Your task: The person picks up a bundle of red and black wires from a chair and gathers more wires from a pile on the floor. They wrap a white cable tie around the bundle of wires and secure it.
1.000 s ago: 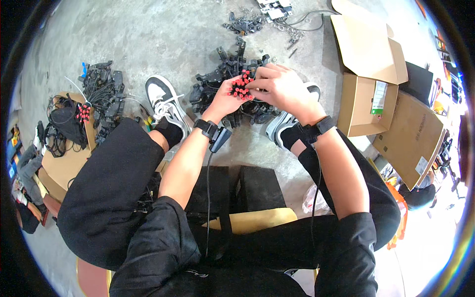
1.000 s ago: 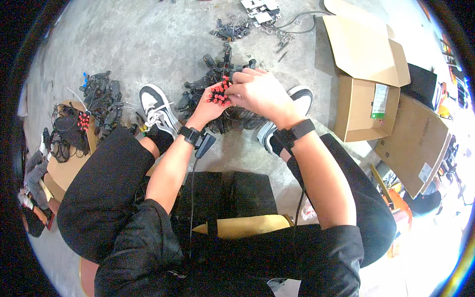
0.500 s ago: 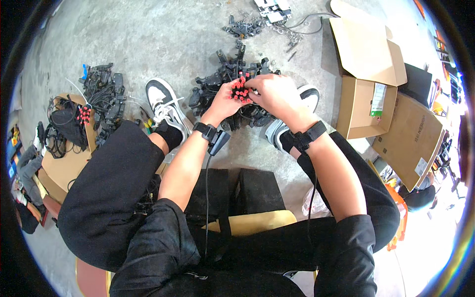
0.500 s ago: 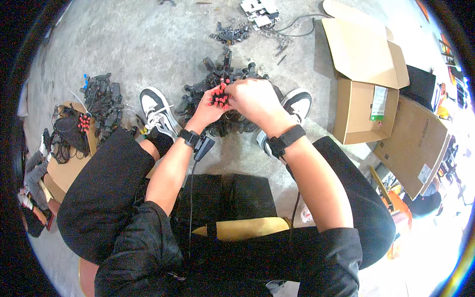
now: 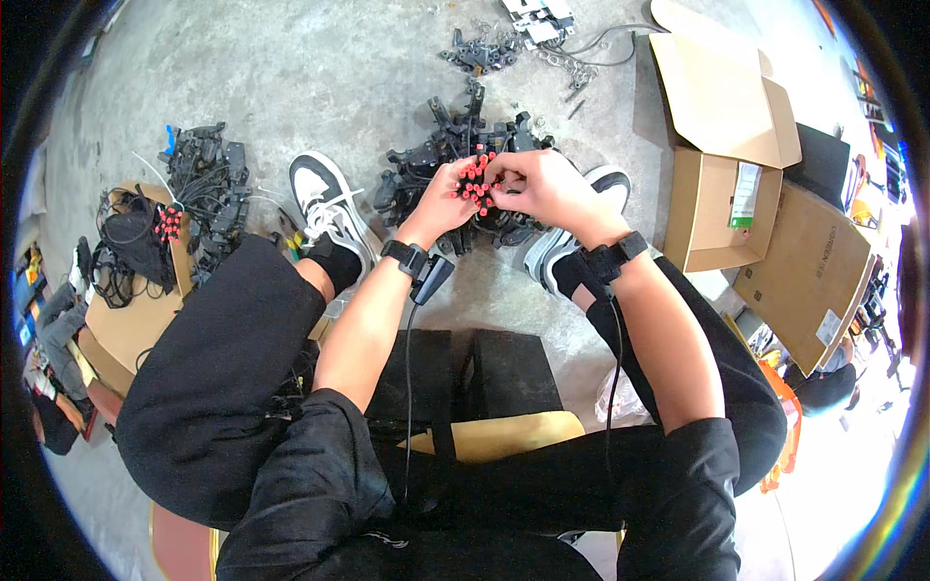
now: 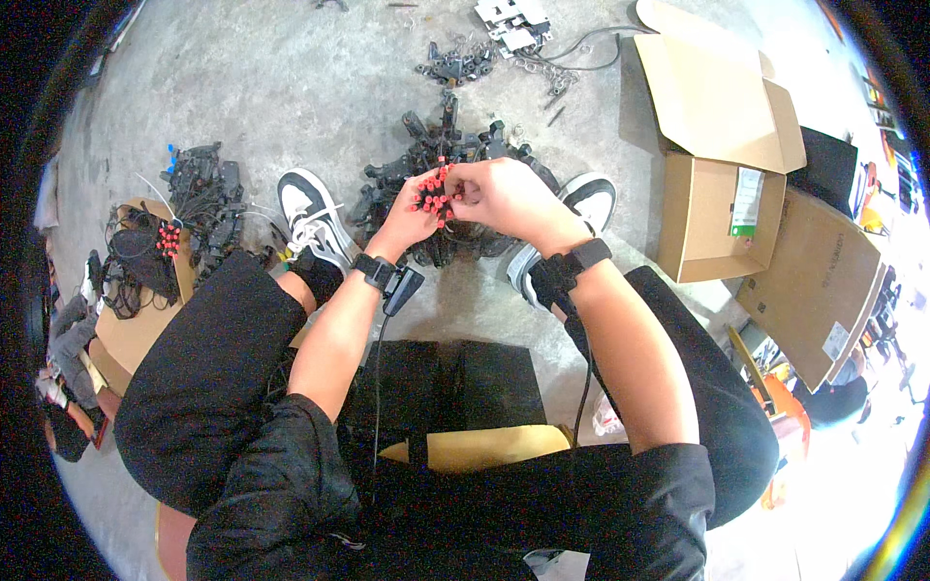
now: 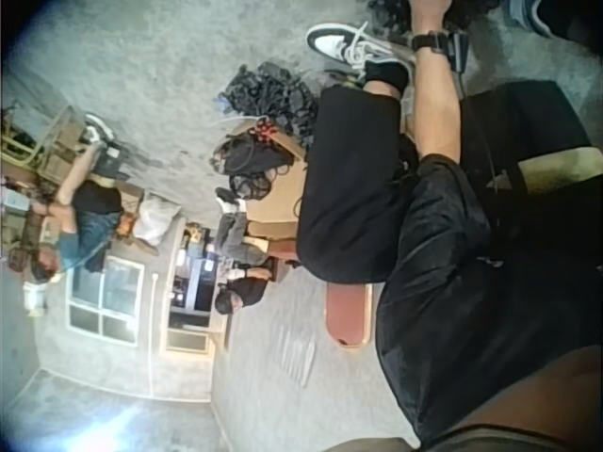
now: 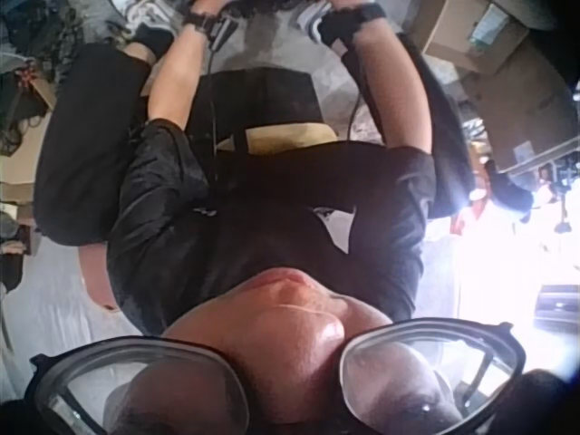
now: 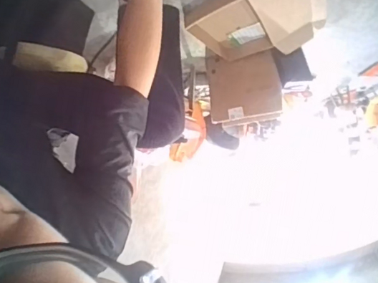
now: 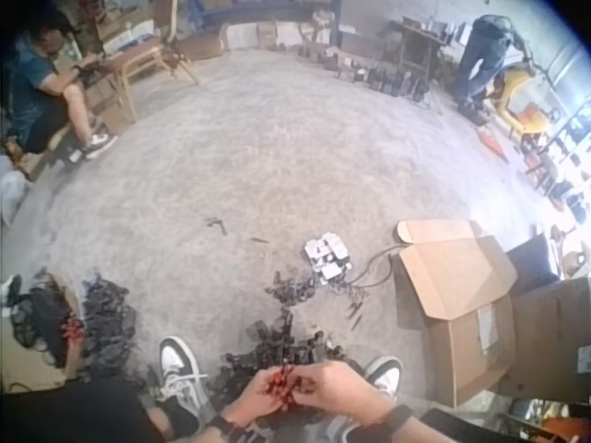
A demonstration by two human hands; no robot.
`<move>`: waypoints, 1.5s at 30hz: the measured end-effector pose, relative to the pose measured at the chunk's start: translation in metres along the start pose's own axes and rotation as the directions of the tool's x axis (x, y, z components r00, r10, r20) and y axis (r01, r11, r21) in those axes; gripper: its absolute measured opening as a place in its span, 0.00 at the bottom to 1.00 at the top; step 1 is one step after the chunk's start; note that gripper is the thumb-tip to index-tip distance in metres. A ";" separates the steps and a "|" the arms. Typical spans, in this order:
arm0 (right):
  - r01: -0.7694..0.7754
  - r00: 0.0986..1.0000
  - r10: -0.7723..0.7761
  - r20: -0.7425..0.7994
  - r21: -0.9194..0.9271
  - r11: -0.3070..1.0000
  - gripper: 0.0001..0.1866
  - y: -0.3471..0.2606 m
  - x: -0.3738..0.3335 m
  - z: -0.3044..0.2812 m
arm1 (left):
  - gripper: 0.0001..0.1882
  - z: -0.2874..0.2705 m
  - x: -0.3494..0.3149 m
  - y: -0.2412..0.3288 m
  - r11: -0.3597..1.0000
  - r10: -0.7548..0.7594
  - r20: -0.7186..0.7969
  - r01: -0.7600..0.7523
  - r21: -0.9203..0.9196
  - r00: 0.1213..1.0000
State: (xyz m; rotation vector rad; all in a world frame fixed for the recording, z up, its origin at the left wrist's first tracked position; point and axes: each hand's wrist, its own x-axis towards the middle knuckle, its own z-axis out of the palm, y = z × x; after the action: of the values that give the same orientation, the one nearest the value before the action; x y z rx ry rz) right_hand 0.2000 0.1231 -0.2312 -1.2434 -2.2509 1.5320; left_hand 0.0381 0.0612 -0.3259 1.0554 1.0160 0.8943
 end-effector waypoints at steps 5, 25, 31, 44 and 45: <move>-0.098 0.994 0.104 -0.027 0.168 0.981 0.08 0.007 -0.002 0.001 | 0.15 0.002 0.004 0.012 0.999 0.001 0.049 -0.003 0.037 0.999; 0.183 0.977 -0.188 -0.104 -0.060 0.981 0.09 0.019 0.000 -0.010 | 0.13 0.006 -0.001 0.002 0.999 -0.053 -0.040 0.052 -0.007 0.998; 0.264 0.955 -0.291 -0.049 -0.299 0.917 0.10 0.012 -0.001 -0.008 | 0.12 0.005 0.001 0.012 0.996 -0.091 0.006 0.091 0.012 0.996; 0.281 0.957 -0.287 0.038 -0.352 0.893 0.09 0.012 0.002 -0.014 | 0.08 0.002 0.003 0.020 0.993 -0.025 0.064 0.017 0.117 0.998; 0.282 0.958 -0.283 0.049 -0.343 0.896 0.09 0.011 0.003 -0.014 | 0.09 0.000 0.004 0.020 0.990 -0.033 0.082 0.021 0.140 0.996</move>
State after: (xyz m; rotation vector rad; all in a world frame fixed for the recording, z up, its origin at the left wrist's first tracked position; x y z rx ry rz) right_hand 0.2115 0.1368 -0.2349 -0.9244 -2.6416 1.0622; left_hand 0.0377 0.0699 -0.3075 1.1836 1.0311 0.7597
